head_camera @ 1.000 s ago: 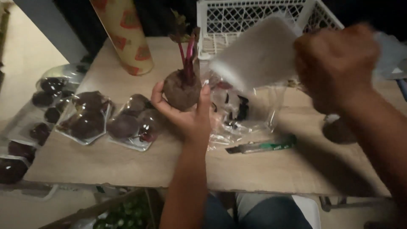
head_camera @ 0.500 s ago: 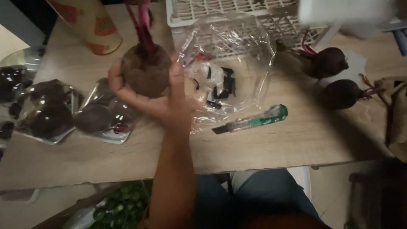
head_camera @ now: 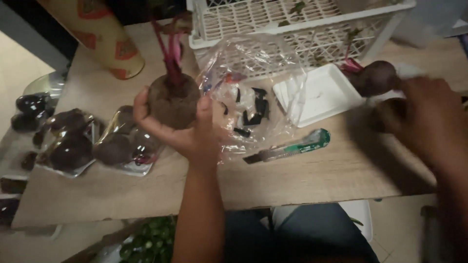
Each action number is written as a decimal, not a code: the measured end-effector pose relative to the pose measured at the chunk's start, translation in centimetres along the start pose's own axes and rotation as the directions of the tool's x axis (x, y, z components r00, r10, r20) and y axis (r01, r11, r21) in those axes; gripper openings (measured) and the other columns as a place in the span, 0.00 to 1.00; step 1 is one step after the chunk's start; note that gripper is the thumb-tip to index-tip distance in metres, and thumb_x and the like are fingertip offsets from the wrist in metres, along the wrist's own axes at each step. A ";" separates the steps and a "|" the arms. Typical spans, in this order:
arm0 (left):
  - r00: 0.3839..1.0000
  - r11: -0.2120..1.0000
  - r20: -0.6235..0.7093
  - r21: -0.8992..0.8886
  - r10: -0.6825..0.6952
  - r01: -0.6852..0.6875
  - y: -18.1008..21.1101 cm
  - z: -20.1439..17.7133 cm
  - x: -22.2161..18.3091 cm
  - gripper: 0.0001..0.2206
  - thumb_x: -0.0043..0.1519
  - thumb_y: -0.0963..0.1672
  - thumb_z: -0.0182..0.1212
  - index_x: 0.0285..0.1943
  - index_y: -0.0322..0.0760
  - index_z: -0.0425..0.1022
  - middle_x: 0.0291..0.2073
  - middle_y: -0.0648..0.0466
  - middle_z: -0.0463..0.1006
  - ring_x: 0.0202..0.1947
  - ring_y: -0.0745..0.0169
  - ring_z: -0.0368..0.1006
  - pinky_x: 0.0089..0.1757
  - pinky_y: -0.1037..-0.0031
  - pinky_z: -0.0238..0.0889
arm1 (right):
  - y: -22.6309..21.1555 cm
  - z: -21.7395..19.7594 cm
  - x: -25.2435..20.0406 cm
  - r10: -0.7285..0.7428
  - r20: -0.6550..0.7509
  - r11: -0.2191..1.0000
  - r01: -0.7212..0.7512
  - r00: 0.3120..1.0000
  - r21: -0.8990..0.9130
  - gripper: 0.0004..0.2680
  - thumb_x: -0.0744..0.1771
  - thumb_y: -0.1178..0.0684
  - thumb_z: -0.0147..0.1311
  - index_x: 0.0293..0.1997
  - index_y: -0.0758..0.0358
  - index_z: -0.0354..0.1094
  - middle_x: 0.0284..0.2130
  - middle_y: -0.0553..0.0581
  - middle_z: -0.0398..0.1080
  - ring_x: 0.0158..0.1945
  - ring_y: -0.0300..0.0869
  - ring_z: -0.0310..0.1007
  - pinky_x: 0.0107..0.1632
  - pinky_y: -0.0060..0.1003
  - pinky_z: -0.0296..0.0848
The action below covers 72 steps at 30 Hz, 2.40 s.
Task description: Trimming the stems and roots of beets using a utility knife and placing them on a tray.
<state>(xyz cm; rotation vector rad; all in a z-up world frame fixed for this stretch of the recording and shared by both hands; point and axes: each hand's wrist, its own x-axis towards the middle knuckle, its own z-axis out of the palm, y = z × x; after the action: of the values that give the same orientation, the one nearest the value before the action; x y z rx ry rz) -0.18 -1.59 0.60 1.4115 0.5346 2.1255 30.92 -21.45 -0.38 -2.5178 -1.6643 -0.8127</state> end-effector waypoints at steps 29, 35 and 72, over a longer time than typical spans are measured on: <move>0.659 0.697 0.538 0.716 -0.526 -0.029 -2.5 12.0 -12.6 0.36 0.63 0.53 0.59 0.74 0.29 0.49 0.62 0.35 0.61 0.62 0.30 0.61 0.55 0.49 0.58 | -0.6 0.4 2.1 -0.578 -0.216 0.814 0.573 0.787 -0.089 0.24 0.57 0.53 0.57 0.57 0.46 0.56 0.69 0.47 0.57 0.66 0.48 0.60 0.53 0.59 0.69; 0.613 0.630 0.425 0.761 -0.666 0.157 -2.8 11.8 -13.1 0.37 0.62 0.47 0.62 0.74 0.31 0.44 0.62 0.35 0.56 0.65 0.24 0.55 0.60 0.36 0.52 | -2.7 3.1 4.2 -0.540 -0.308 0.827 0.562 0.783 -0.018 0.11 0.65 0.53 0.52 0.52 0.42 0.65 0.53 0.47 0.68 0.61 0.50 0.63 0.59 0.61 0.57; 0.452 0.542 0.360 0.748 -0.816 0.383 -2.5 11.0 -11.2 0.46 0.56 0.49 0.66 0.78 0.36 0.38 0.72 0.35 0.47 0.66 0.34 0.58 0.58 0.55 0.61 | 1.3 3.2 5.8 0.098 0.554 0.382 -0.545 0.827 0.746 0.20 0.61 0.44 0.65 0.53 0.61 0.69 0.46 0.61 0.76 0.46 0.48 0.74 0.45 0.43 0.68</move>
<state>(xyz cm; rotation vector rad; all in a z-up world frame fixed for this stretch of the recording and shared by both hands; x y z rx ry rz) 14.10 -6.23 -4.76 1.7721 1.2293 0.7001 35.09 -16.19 -0.33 -2.0745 -1.0375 0.6250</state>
